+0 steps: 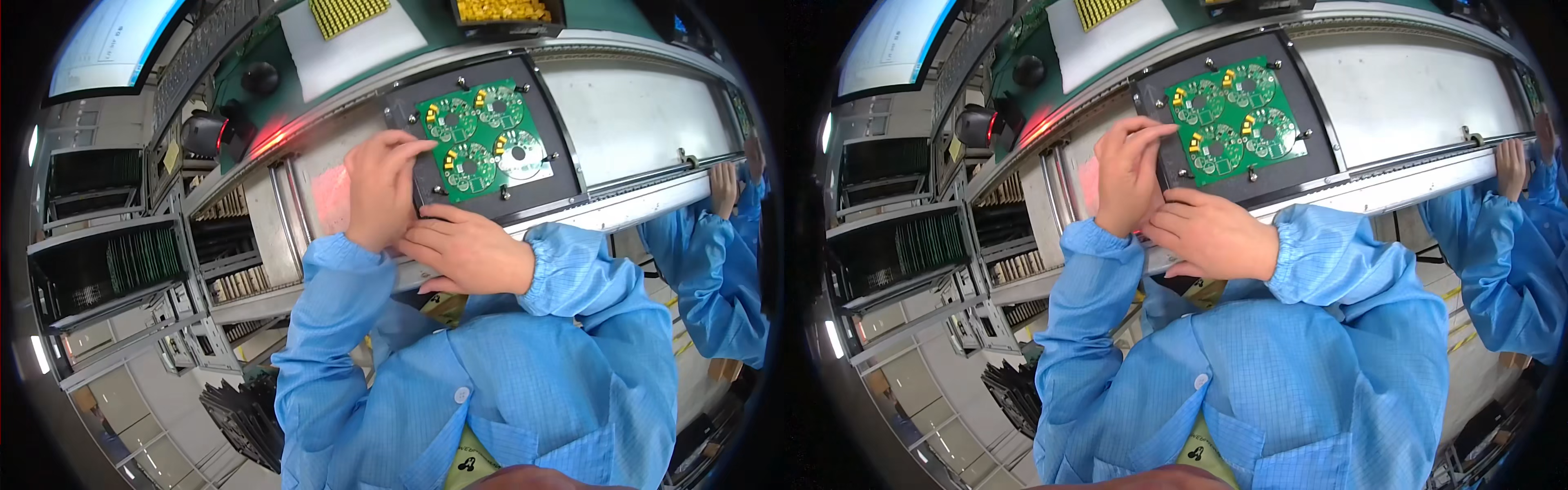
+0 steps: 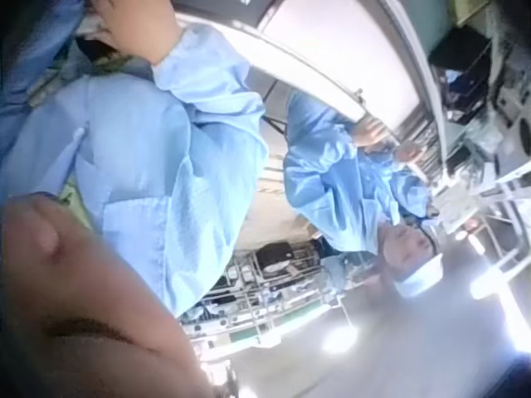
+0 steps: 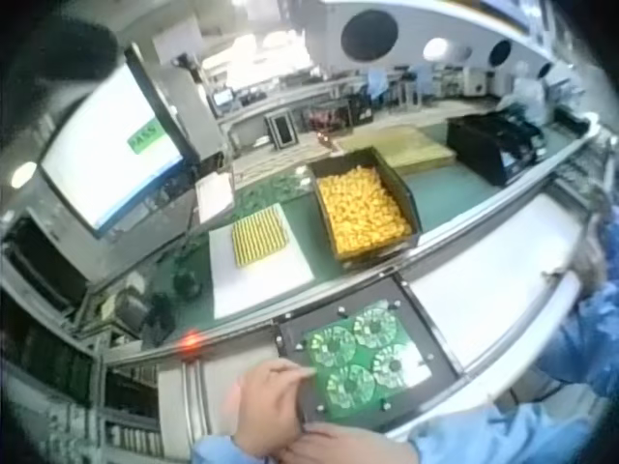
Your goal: The person places a circuit board into a fixture on a track and inserts electronic components into it by hand. The person then slides the fixture along the track, retrieves another fixture, mounts a new circuit board onto it, and inserts components into the board.
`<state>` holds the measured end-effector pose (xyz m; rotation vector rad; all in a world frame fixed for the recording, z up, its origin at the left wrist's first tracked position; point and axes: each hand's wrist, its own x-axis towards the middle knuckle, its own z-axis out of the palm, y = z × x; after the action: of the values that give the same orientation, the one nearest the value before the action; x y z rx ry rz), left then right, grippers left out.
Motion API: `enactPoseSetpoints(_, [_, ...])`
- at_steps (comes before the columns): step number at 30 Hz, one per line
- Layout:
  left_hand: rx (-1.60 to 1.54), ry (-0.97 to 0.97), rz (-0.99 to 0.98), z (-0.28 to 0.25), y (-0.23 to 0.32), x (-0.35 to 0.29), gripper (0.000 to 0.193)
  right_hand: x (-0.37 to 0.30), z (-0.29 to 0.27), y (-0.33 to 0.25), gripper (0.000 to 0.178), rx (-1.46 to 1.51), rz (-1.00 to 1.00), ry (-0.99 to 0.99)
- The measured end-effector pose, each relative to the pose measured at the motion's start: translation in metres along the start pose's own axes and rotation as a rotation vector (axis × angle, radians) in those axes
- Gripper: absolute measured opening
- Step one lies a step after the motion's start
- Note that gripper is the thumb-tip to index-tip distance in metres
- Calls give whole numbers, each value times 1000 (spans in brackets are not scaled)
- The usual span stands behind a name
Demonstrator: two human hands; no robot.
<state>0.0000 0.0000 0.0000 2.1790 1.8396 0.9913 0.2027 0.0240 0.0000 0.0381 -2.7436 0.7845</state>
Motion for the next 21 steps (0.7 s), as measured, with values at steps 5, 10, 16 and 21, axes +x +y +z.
enactPoseSetpoints(5, [-71,168,-172,-1,-4,-7,25,-33,-23,4,57,-88,152,167])
enactPoseSetpoints(10, [-34,113,-190,-21,17,-13,22,-81,-56,3,33,-100,414,330])
enactPoseSetpoints(16, [-76,86,-78,-35,54,-70,20,-153,-78,-21,17,-391,800,498])
enactPoseSetpoints(21, [-110,109,-28,-60,133,-155,22,-268,-64,-118,48,-1018,1303,-164])
